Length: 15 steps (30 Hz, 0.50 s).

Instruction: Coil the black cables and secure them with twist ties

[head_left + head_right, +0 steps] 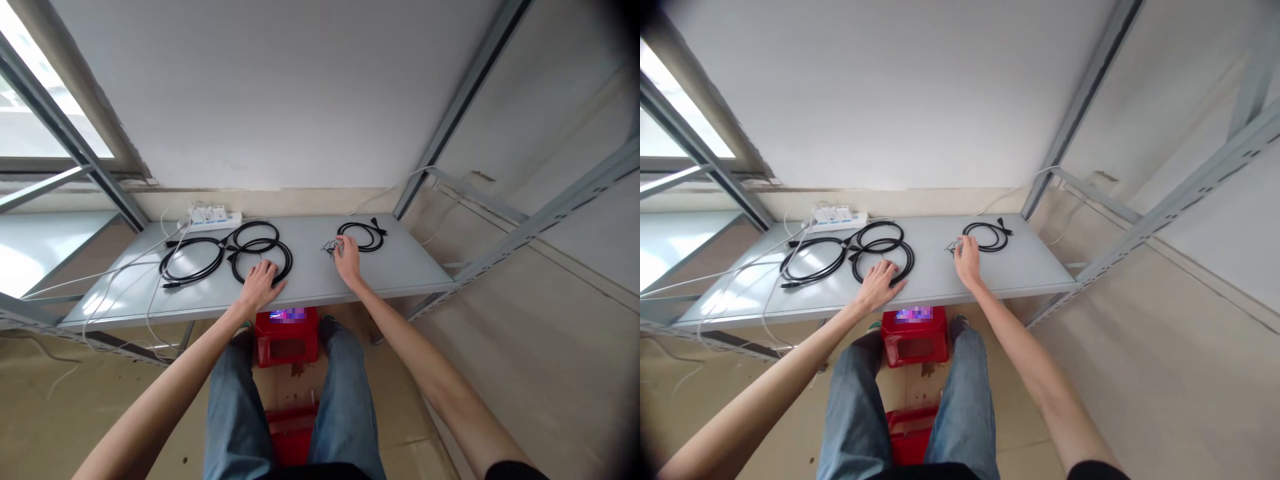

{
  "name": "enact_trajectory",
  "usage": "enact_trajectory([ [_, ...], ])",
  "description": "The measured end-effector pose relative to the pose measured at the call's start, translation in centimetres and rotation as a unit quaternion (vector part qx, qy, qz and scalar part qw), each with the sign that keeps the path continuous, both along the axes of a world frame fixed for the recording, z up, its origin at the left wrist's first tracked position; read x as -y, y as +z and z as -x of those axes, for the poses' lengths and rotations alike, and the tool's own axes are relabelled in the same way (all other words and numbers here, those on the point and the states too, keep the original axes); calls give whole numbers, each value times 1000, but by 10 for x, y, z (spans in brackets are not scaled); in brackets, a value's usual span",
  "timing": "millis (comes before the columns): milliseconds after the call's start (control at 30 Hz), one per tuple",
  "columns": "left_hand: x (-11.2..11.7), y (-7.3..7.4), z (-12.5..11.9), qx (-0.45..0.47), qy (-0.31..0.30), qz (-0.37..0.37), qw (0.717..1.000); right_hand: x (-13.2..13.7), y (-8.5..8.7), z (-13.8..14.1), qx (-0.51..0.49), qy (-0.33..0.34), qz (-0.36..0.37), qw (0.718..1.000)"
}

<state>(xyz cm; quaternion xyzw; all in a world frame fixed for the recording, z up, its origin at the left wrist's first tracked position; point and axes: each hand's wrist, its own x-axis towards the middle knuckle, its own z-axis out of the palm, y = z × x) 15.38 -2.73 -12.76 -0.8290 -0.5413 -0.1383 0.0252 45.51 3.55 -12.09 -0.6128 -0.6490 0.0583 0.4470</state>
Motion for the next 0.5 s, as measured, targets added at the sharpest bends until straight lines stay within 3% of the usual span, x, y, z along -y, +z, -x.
enact_trajectory([
  [133, -9, 5, -12, -56, -3, 0, 998, 2, -18, -13, 17, -40, 30, 999],
  [233, -13, 7, -27, -83, 60, -6, 995, -1, -24, -12, 34, -70, 40, 996],
  [333, -15, 3, -36, -67, 122, -8, 990, -3, -27, -11, 78, -47, 61, 994],
  [500, -17, -3, -36, -56, 137, -17, 989, -5, -30, -11, 106, -40, 90, 989],
])
